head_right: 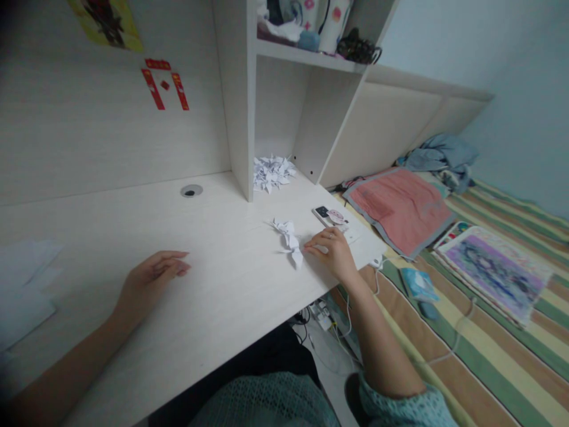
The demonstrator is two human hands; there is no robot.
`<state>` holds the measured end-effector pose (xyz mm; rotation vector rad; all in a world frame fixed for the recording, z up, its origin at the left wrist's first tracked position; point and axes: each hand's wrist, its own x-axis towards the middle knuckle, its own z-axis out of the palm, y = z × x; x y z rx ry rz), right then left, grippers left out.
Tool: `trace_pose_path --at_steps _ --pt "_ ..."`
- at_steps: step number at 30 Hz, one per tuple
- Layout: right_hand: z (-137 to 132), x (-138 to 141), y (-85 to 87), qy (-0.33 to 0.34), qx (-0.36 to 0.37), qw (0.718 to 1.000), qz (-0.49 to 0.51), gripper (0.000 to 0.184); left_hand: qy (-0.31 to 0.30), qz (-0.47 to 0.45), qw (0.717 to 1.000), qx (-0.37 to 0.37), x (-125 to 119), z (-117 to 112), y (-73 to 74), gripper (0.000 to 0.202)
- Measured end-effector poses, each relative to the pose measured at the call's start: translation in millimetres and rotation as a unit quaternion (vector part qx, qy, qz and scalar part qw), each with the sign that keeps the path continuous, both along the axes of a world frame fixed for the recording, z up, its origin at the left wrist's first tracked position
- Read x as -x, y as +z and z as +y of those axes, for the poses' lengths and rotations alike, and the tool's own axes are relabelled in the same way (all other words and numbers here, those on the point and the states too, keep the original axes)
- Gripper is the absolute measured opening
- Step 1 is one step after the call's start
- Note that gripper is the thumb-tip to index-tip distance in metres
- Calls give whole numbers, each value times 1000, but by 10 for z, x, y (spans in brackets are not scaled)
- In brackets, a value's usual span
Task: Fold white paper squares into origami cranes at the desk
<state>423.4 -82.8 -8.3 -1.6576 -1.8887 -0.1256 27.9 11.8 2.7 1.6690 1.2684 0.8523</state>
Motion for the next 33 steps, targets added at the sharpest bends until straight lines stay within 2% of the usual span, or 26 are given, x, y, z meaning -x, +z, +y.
trace_pose_path --at_steps 3,10,18,33 --pt "-19 -63 -29 -23 -21 999 6 16 0 -3 1000 1 -7 -3 9 35" --pt "96 -57 -123 -50 2 999 8 18 7 -12 1000 8 -41 -13 63 34" --pt "193 -86 -142 -88 -18 995 41 20 -9 -23 1000 3 5 36 -39 31" --pt "295 -102 -224 -95 -24 993 66 28 -10 -19 1000 3 -7 21 -11 31"
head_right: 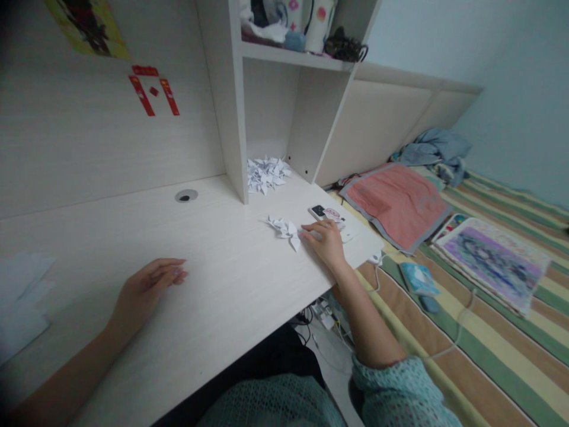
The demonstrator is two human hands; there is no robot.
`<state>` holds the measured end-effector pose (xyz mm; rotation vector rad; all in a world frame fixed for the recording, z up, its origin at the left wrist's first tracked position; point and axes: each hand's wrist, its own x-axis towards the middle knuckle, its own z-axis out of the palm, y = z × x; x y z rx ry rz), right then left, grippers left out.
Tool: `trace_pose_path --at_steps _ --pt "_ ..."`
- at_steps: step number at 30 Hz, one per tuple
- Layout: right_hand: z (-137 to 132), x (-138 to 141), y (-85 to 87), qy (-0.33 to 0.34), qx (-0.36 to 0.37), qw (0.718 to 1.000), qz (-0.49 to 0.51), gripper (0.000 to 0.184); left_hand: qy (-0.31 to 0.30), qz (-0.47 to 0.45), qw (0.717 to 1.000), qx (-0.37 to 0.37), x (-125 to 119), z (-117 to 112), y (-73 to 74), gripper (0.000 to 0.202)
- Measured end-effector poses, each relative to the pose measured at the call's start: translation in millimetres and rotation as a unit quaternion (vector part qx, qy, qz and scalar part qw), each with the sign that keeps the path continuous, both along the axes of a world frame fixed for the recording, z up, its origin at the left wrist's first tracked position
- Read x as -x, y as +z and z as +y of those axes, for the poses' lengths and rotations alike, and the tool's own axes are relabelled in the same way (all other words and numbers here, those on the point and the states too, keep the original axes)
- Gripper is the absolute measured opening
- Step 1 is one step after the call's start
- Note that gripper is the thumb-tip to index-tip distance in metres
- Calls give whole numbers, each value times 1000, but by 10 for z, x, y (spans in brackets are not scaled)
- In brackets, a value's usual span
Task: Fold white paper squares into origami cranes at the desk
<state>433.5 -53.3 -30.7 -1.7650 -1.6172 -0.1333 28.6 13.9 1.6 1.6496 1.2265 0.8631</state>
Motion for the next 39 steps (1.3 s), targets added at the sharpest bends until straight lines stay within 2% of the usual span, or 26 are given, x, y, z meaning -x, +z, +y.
trace_pose_path --at_steps 4,8,12,16,19,21,23,25,27,29,32,34,36,37,39 --pt "2 19 15 -4 -8 1000 21 28 -6 6 1000 -10 12 3 -15 30" --pt "-63 -40 112 -24 -55 996 72 26 -9 10 1000 -14 20 5 -30 31" --pt "-298 -71 302 -81 -89 988 95 26 -11 11 1000 -13 20 3 -26 32" --pt "-565 231 556 -75 -101 985 120 23 -13 6 1000 -27 14 -12 -16 31" --pt "-600 708 755 21 -65 992 107 18 -6 0 999 -31 1 -30 -2 30" --pt "-506 1087 869 132 -13 989 72 18 -1 -11 1000 -25 -7 -41 8 31" --pt "-325 1466 949 234 46 971 13 21 14 -27 999 -19 -6 -51 14 30" --pt "-79 1811 975 298 92 947 -75 26 51 -53 997 -35 3 -61 9 29" --pt "196 2102 931 328 116 925 -152 27 94 -78 990 -65 20 -74 -10 29" --pt "452 2328 810 329 126 916 -193 26 143 -86 980 -105 41 -83 -33 31" --pt "707 2542 533 360 98 913 -165 23 183 -74 969 -149 87 -66 -17 33" --pt "776 2603 340 364 54 923 -110 26 158 -30 975 -155 150 -27 80 33" --pt "789 2611 185 384 32 918 -90 28 105 48 977 -179 267 18 251 34" --pt "786 2604 129 393 30 916 -81 29 81 106 969 -206 350 31 349 34" --pt "775 2583 64 403 32 912 -67 29 69 240 935 -250 567 14 523 34"
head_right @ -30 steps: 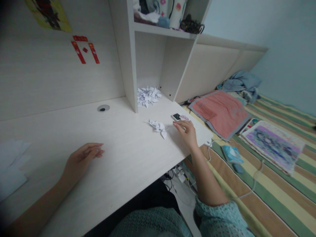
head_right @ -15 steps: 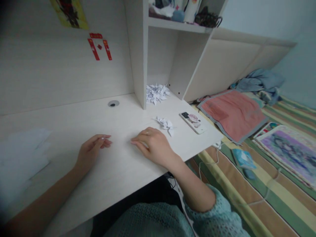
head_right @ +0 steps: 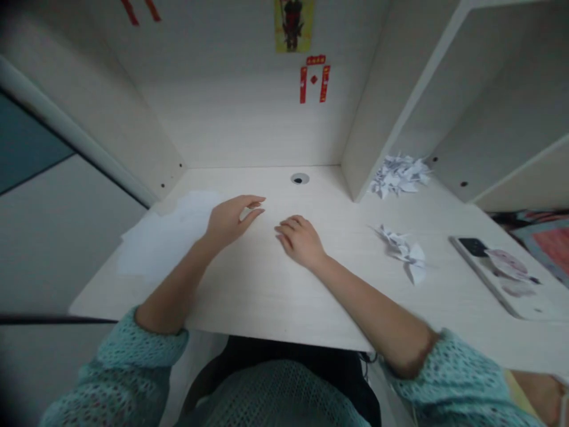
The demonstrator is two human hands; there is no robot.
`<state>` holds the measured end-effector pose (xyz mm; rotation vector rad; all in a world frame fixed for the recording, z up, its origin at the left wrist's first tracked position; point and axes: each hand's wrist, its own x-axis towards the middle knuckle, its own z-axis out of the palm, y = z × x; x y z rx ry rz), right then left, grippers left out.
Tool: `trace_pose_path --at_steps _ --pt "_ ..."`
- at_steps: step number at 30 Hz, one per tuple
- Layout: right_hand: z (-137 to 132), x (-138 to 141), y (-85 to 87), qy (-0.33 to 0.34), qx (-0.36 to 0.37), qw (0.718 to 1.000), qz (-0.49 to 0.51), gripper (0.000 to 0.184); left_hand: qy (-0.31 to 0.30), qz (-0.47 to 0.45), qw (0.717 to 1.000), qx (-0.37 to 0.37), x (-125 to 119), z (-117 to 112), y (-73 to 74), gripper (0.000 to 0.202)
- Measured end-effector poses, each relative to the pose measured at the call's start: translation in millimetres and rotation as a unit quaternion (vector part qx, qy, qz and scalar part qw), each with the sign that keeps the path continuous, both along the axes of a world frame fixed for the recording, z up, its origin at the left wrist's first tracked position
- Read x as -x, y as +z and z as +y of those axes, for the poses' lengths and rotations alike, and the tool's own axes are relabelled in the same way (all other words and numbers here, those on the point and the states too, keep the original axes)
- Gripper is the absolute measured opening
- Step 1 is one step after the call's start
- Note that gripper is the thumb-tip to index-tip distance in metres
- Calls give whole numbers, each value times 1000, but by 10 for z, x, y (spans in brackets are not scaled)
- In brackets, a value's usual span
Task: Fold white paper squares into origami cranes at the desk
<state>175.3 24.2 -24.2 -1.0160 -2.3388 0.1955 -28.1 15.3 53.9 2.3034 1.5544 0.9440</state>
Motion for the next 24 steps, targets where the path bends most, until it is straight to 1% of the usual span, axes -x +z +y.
trace_pose_path --at_steps 1,2,3,5,8,9,10,11,13,17,20,22,24 --pt "-4 -8 -13 3 3 1000 3 29 25 58 998 -3 131 -33 54 35" --pt "-6 -13 -16 6 5 1000 5 30 57 100 993 0 272 -83 76 38" --pt "-7 -13 -14 4 3 1000 9 30 86 133 987 8 419 -146 62 41" --pt "-3 -5 -7 2 2 1000 8 31 139 198 970 25 707 -291 -59 52" --pt "2 12 -8 4 -3 1000 1 31 225 304 922 77 1043 -491 -345 77" --pt "2 16 -12 4 -5 1000 0 31 243 324 908 107 1116 -542 -430 81" --pt "2 18 -17 3 -6 1000 -1 30 252 336 898 136 1168 -582 -498 81" --pt "1 19 -21 2 -7 1000 -2 31 249 343 893 151 1201 -614 -546 79" --pt "-3 18 -25 1 -7 1000 -3 31 241 354 894 131 1217 -653 -587 74" --pt "-9 12 -16 3 -5 1000 -1 31 233 365 896 97 1143 -681 -534 66" --pt "-11 9 -10 6 -3 1000 3 31 233 364 896 103 1084 -718 -445 54" --pt "-11 9 -10 11 -4 1000 6 31 258 359 888 125 1082 -762 -356 49" --pt "-13 13 -10 15 -5 1000 9 30 310 337 880 126 1123 -811 -224 48"
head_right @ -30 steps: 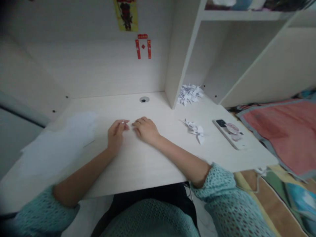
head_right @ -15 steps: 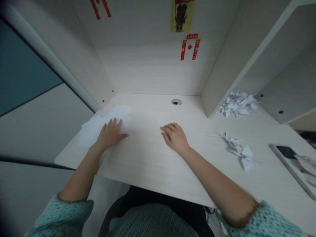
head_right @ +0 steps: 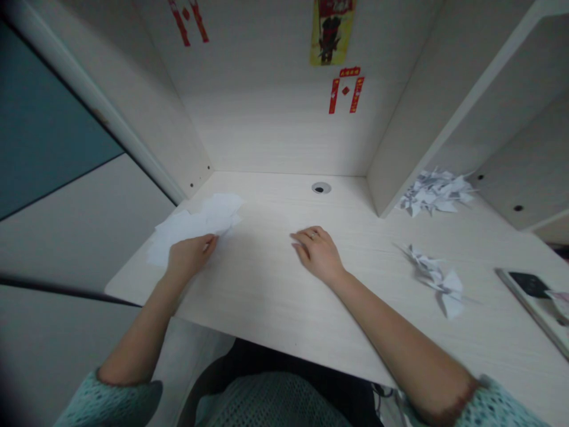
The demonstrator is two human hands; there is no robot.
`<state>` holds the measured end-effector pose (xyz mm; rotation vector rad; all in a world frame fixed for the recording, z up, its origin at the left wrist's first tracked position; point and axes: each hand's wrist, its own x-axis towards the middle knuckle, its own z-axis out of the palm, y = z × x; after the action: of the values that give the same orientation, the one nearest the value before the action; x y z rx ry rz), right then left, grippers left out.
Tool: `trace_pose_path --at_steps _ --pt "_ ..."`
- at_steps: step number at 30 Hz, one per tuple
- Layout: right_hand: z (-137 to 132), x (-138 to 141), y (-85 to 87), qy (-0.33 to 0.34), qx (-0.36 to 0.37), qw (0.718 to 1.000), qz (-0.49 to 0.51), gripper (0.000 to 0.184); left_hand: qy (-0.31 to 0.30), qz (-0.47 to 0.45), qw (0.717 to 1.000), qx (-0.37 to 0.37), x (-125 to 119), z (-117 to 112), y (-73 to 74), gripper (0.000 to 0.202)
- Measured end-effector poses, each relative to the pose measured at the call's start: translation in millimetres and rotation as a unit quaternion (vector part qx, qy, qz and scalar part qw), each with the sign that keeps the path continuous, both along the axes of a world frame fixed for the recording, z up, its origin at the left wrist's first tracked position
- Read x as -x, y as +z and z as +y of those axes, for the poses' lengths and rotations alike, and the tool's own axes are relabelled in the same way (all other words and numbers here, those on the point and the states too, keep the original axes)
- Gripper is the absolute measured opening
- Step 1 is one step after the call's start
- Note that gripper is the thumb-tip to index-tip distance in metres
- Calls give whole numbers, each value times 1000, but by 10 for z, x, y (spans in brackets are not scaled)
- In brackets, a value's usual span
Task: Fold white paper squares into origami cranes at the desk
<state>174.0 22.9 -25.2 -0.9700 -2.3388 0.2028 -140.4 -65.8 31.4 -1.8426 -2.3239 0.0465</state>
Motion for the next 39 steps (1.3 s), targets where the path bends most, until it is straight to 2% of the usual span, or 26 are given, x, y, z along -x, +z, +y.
trace_pose_path --at_steps 3,4,5,6,8,10,12,16,18,21,25,27,32,36,39 --pt "-14 9 12 5 0 1000 5 30 38 -83 990 -108 83 -42 269 42" --pt "-20 12 21 8 0 1000 8 29 19 -147 979 -142 88 -36 363 41" --pt "-27 14 31 12 0 1000 13 30 -10 -234 957 -171 71 -17 449 42" --pt "-34 15 43 15 -1 1000 19 30 -44 -334 922 -193 28 18 520 41" --pt "-48 15 67 17 -1 999 42 33 -92 -503 834 -205 -138 139 600 38" --pt "-59 10 87 12 0 997 82 43 -110 -616 761 -174 -380 320 578 34" --pt "-68 4 98 1 7 990 138 59 -116 -688 701 -147 -648 533 459 33" --pt "-69 -17 103 -27 27 970 240 91 -93 -749 637 -155 -1092 889 61 34" --pt "-57 -35 100 -40 32 967 249 88 -91 -765 620 -146 -1224 970 -125 32" --pt "-24 -65 89 -37 30 974 221 64 -110 -770 616 -125 -1310 980 -287 29" --pt "12 -74 66 -8 36 971 235 36 -133 -744 643 -121 -1298 929 -306 27" --pt "12 -60 65 -4 44 966 254 29 -122 -750 635 -140 -1280 914 -294 27" --pt "0 -42 109 -42 60 954 290 22 -75 -782 608 -115 -1277 885 -319 29" --pt "28 -73 125 -31 72 958 275 49 -39 -794 599 -91 -1306 856 -330 28" --pt "52 -86 104 -37 84 957 276 42 -30 -807 585 -80 -1327 845 -316 26"
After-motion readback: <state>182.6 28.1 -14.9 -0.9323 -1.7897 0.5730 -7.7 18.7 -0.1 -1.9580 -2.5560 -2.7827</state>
